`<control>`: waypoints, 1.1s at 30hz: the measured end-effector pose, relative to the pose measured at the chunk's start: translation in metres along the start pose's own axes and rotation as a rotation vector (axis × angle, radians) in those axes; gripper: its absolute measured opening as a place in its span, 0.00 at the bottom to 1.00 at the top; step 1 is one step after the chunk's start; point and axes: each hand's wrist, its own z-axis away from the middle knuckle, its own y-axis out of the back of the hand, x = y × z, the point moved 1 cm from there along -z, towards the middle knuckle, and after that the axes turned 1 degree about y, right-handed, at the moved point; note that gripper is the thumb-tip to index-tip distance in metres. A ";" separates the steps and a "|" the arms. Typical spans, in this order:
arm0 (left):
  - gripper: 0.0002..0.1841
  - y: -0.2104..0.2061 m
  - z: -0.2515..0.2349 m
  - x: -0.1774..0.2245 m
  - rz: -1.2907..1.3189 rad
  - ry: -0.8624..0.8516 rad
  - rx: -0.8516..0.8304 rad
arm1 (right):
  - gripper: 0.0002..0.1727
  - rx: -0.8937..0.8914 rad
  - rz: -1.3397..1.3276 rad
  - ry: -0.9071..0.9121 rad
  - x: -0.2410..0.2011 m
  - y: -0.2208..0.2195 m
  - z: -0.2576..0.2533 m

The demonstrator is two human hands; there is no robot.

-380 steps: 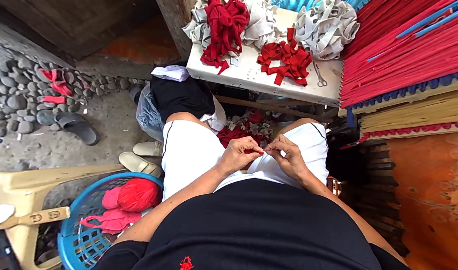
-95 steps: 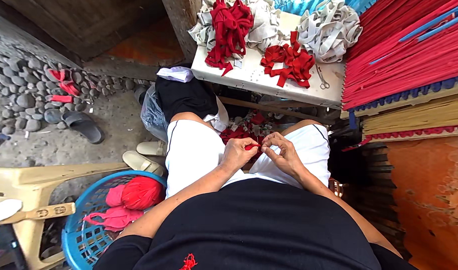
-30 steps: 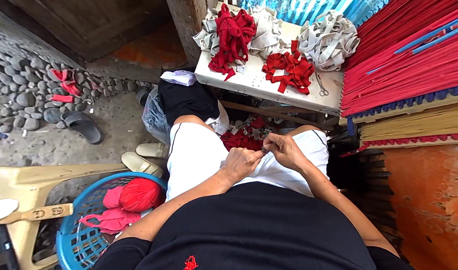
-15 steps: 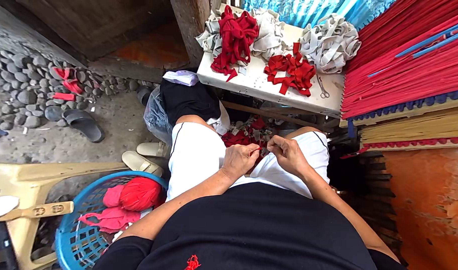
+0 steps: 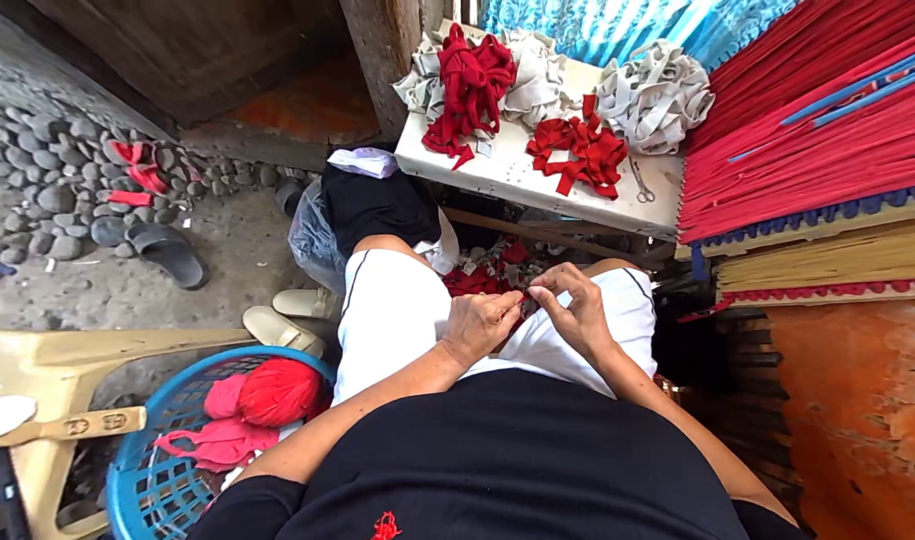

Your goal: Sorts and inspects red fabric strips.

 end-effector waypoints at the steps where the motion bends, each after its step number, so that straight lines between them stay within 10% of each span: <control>1: 0.13 0.000 0.000 0.000 -0.007 -0.013 -0.001 | 0.06 -0.015 -0.059 -0.031 0.001 -0.004 0.001; 9: 0.13 -0.004 0.001 -0.001 0.041 -0.007 -0.161 | 0.04 -0.075 -0.117 -0.020 0.009 -0.018 0.002; 14: 0.11 -0.009 -0.004 -0.006 0.308 0.371 -0.619 | 0.08 -0.045 -0.372 -0.200 0.000 -0.009 -0.012; 23: 0.04 -0.009 -0.008 -0.010 0.685 0.692 -0.706 | 0.11 -0.118 -0.909 -0.250 -0.031 0.022 -0.039; 33: 0.04 -0.009 -0.008 -0.008 0.681 0.701 -0.757 | 0.06 -0.126 -0.561 0.042 -0.058 0.046 -0.062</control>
